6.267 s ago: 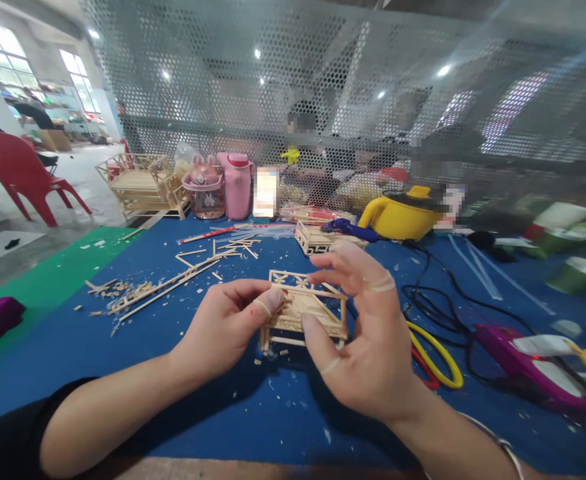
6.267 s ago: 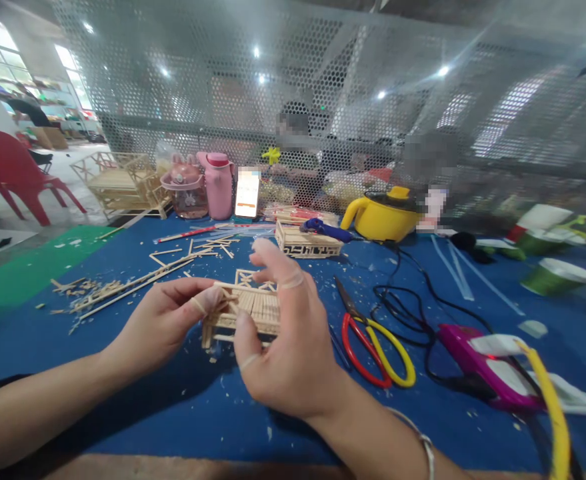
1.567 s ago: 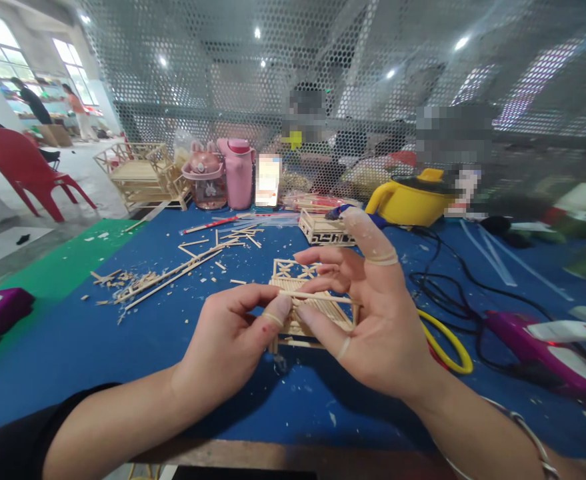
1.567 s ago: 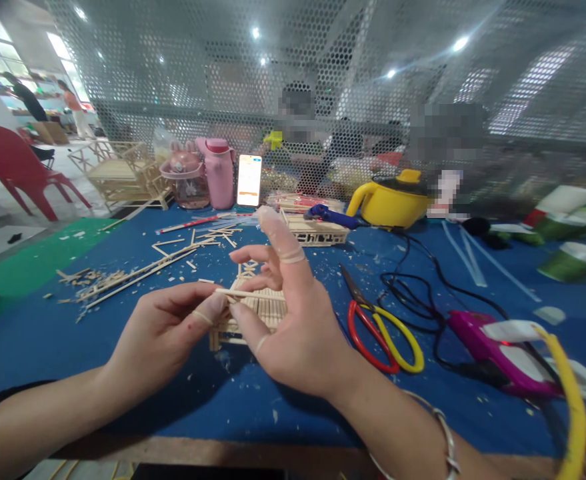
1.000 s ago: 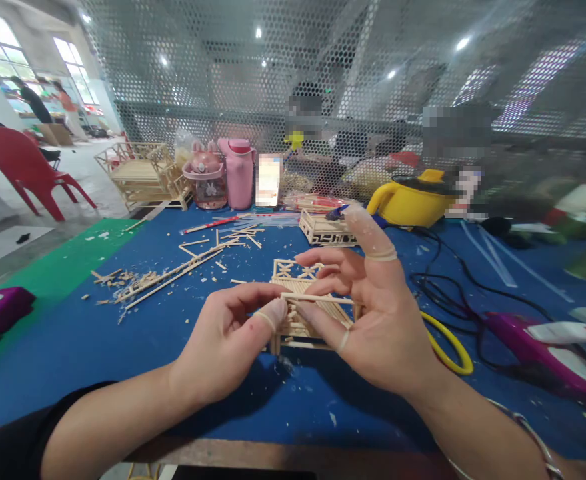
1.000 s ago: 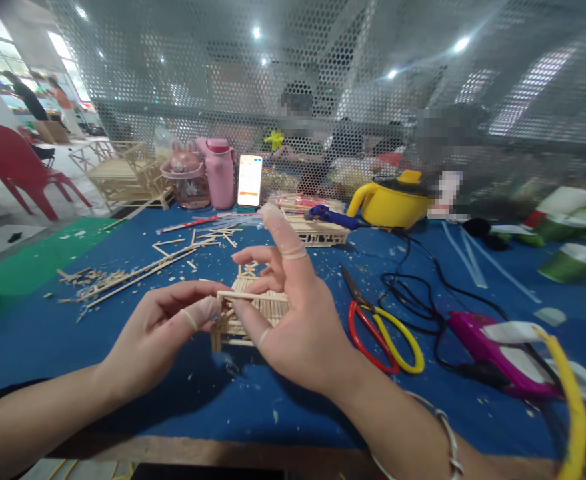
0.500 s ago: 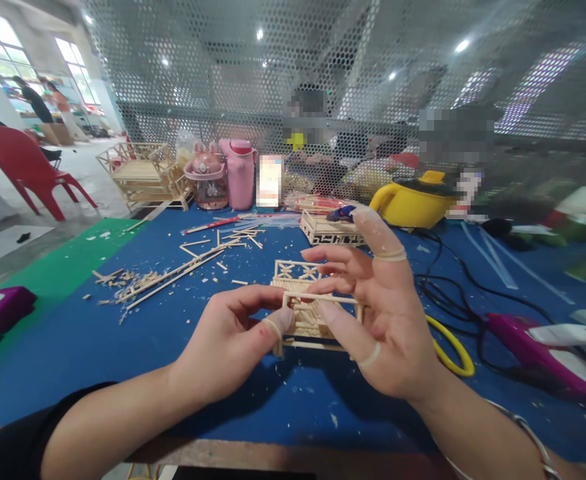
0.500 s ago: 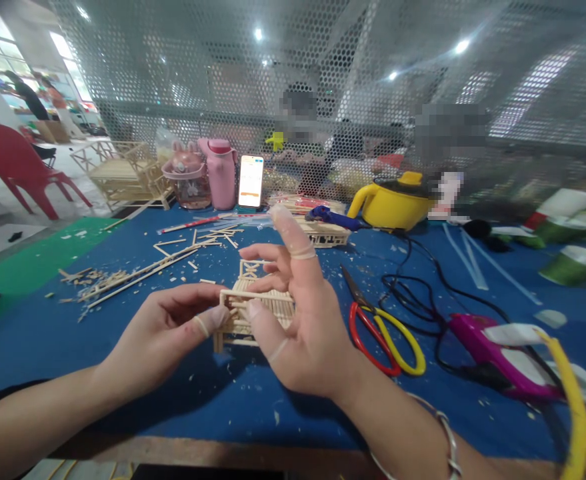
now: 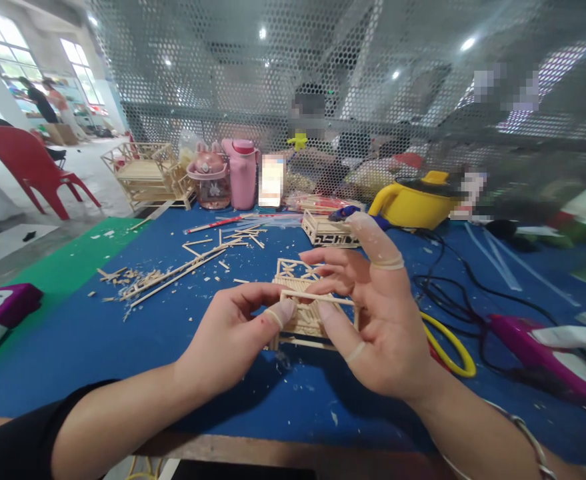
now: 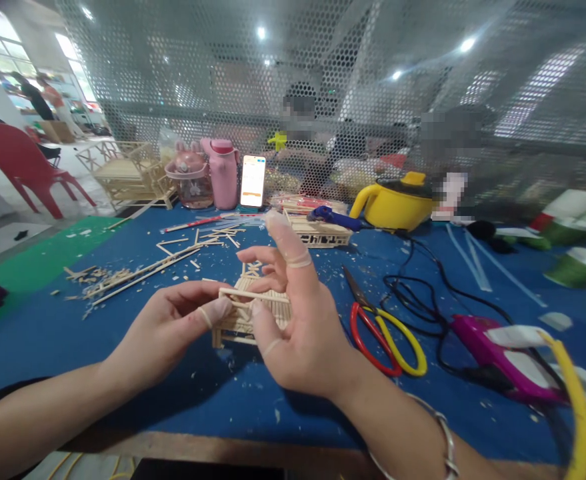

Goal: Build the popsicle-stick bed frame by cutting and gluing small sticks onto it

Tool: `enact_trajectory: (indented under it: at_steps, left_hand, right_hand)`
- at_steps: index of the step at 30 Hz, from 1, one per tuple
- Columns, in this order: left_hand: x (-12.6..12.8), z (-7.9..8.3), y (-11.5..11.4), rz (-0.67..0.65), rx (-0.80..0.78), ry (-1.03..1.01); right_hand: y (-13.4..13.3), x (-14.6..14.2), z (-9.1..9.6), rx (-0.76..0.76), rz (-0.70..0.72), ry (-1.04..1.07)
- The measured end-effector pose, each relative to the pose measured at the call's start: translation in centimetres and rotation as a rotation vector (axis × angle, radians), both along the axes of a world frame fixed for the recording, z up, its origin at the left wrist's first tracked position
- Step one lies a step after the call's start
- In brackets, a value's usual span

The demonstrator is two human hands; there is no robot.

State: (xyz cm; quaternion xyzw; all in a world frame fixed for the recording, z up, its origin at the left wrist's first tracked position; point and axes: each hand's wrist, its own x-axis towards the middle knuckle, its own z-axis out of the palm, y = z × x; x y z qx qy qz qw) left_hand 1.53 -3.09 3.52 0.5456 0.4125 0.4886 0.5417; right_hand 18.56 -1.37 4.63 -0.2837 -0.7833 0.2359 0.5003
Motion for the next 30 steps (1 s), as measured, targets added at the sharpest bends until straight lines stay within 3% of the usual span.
enact_trajectory:
  at_steps: [12, 19, 30]
  left_hand:
    - [0.5, 0.2, 0.5, -0.039, -0.021, -0.138]
    - [0.7, 0.3, 0.3, 0.020, -0.022, -0.195]
    - [1.2, 0.4, -0.2, 0.098, 0.007, -0.070]
  right_hand:
    - [0.3, 0.1, 0.1, 0.034, -0.029, -0.005]
    - [0.5, -0.2, -0.2, 0.040, -0.050, 0.006]
    - [0.4, -0.3, -0.4, 0.116, -0.040, -0.017]
